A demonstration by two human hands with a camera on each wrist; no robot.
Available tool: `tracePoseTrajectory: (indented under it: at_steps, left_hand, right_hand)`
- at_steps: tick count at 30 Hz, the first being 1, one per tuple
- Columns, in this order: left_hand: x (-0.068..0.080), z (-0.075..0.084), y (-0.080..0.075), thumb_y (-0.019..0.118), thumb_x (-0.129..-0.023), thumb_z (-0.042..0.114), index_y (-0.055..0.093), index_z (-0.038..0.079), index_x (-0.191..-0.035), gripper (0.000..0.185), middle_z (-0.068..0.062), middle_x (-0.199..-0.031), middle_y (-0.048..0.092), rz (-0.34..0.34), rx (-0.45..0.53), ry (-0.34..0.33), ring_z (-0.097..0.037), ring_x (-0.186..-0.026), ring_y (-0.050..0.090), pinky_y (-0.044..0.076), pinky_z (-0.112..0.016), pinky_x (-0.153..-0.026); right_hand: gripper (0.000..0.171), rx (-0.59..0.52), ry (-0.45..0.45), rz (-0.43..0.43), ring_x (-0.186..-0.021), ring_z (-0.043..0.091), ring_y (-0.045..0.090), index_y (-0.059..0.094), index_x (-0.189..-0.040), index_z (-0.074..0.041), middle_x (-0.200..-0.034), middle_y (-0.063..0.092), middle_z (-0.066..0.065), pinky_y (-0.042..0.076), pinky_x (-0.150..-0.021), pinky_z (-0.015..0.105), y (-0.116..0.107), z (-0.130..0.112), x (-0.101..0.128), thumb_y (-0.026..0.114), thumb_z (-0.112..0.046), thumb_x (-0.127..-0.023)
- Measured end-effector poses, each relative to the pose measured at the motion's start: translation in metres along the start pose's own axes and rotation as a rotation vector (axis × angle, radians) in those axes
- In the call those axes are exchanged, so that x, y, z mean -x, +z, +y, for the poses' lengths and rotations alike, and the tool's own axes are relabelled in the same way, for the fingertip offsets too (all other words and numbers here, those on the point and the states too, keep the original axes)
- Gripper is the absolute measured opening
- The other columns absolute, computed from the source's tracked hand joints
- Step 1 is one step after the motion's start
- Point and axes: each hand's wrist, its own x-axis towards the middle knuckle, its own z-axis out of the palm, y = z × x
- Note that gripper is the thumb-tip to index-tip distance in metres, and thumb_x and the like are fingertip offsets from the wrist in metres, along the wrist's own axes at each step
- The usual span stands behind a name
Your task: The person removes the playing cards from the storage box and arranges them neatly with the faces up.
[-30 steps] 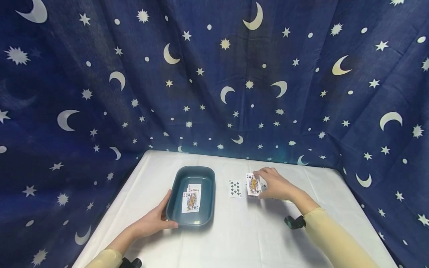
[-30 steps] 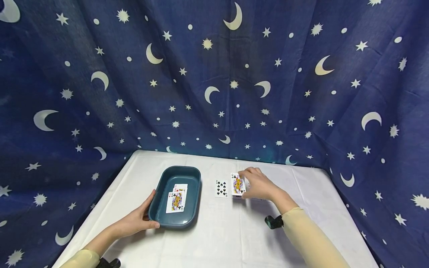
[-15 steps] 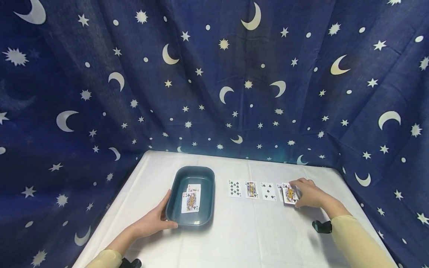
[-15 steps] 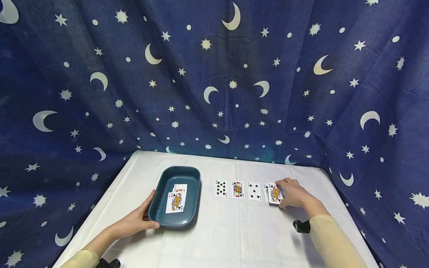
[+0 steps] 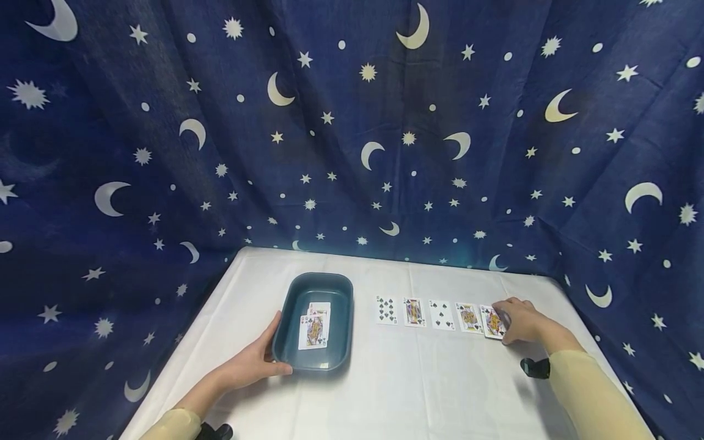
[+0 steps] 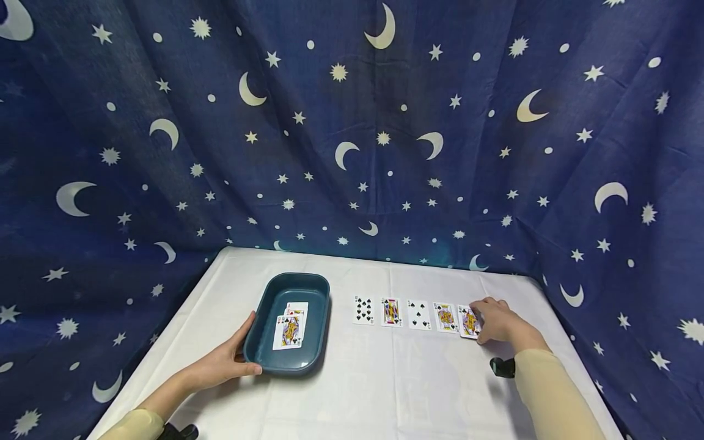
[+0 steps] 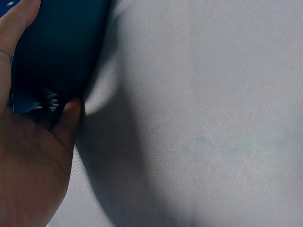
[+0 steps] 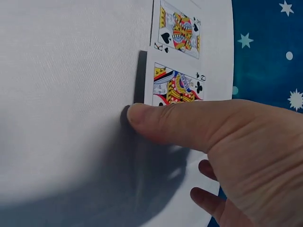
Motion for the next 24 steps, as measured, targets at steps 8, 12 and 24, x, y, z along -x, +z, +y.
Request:
tracePoseTrajectory:
  at_steps: [8,12,24]
  left_hand:
    - [-0.0016,-0.0042,-0.0004,0.088,-0.082,0.029,-0.008,0.02,-0.165,0.127,-0.015,-0.171,-0.005,0.002,-0.008,-0.018,-0.04,-0.152,0.019,0.034,-0.045,-0.117]
    - [-0.0015,-0.0045,-0.0008,0.088,-0.082,0.029,-0.008,0.02,-0.165,0.127,-0.015,-0.171,-0.005,-0.004,-0.005,-0.016,-0.039,-0.153,0.017,0.033,-0.045,-0.117]
    - [0.0013,0.0007,-0.0013,0.088,-0.083,0.026,-0.007,0.019,-0.165,0.126,-0.016,-0.171,-0.006,-0.009,-0.002,0.01,-0.041,-0.153,0.016,0.035,-0.047,-0.116]
  right_hand:
    - [0.083,-0.008,0.043,-0.056,-0.118,0.056,0.041,0.052,-0.139,0.007,-0.136,0.045,0.036,0.037,-0.099,0.076,-0.0025,0.0077,-0.0037,0.088,-0.009,-0.066]
    - [0.082,-0.022,0.055,-0.067,-0.117,0.055,0.041,0.053,-0.14,0.006,-0.135,0.044,0.037,0.038,-0.098,0.076,-0.0025,0.0093,-0.004,0.089,-0.01,-0.068]
    - [0.084,-0.034,0.068,-0.083,-0.121,0.06,0.038,0.05,-0.142,0.006,-0.138,0.038,0.04,0.036,-0.099,0.078,-0.0023,0.0099,-0.0074,0.086,-0.007,-0.068]
